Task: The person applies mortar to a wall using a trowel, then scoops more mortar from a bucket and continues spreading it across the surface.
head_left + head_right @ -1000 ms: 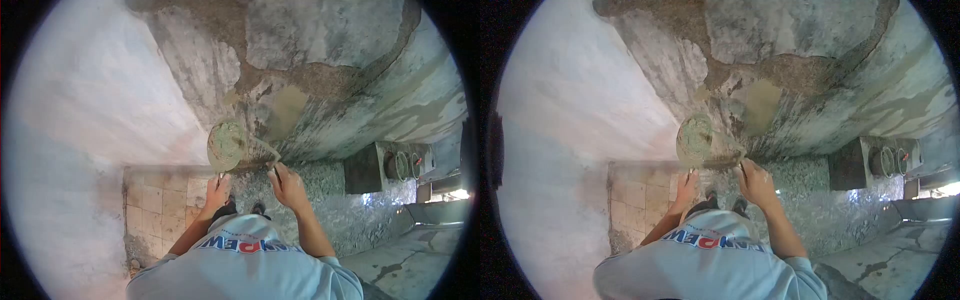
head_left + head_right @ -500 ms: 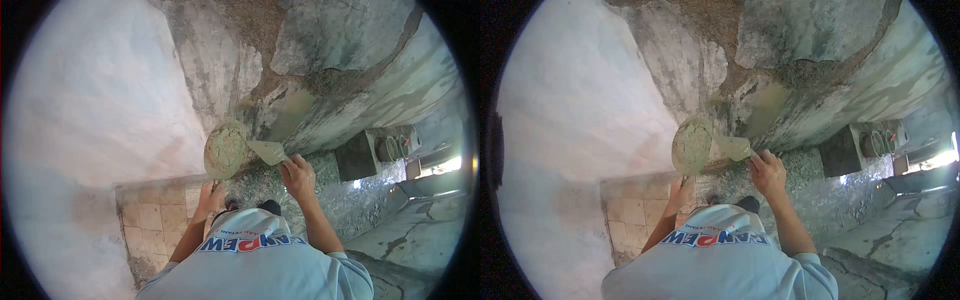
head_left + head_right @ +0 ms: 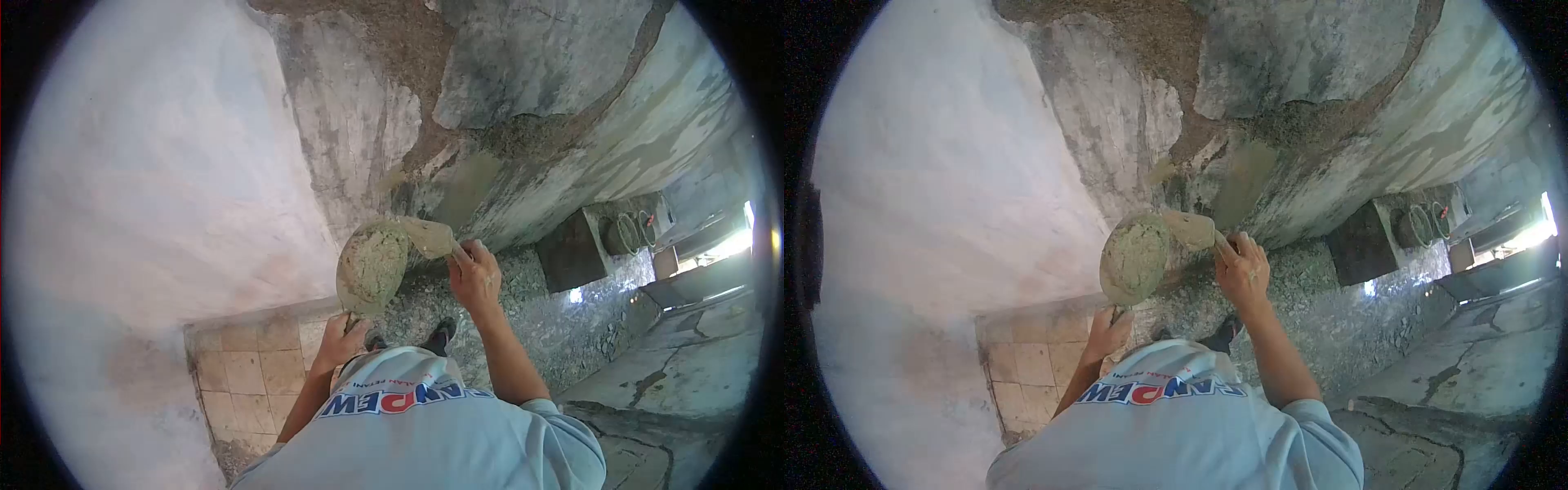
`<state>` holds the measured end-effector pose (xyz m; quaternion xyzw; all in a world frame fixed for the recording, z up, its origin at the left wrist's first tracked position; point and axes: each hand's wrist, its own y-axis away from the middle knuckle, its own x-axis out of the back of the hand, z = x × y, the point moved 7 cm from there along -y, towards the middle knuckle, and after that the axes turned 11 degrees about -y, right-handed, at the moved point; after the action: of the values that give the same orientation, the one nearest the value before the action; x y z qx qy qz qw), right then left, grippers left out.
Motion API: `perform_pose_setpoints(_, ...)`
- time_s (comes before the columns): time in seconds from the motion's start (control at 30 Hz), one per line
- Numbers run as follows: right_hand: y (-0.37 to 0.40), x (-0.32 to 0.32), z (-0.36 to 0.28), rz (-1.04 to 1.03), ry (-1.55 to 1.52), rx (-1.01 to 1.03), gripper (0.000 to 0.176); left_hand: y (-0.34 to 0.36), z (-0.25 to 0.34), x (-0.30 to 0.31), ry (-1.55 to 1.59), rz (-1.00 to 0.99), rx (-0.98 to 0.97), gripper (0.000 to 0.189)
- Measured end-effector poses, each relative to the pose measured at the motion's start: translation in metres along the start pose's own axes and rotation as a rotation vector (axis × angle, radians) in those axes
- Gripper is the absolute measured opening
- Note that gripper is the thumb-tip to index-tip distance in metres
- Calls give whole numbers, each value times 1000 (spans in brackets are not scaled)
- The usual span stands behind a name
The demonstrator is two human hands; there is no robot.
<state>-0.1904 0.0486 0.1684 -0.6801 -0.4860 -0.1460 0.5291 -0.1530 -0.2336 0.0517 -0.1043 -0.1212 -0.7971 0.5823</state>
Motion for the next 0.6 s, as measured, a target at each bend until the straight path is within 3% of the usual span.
perform_pose_setpoints(0.1, 6, -8, -6, -11, -73, 19, 22, 1, -2, 3, -106, -93, 83, 33)
perform_pose_setpoints(0.2, 12, -25, -8, -126, -191, -39, 19, 0, 2, 7, -233, -79, 18, 34)
perform_pose_setpoints(0.4, 14, -36, -1, -334, -401, -133, 22, 10, -18, 2, -106, -64, 154, 33)
perform_pose_setpoints(0.5, 12, -35, -2, -244, -474, -8, 24, 13, -29, -6, -51, -68, 207, 30)
perform_pose_setpoints(0.6, -2, -29, 2, -339, -397, -139, 28, 14, -24, -7, 0, -51, 195, 30)
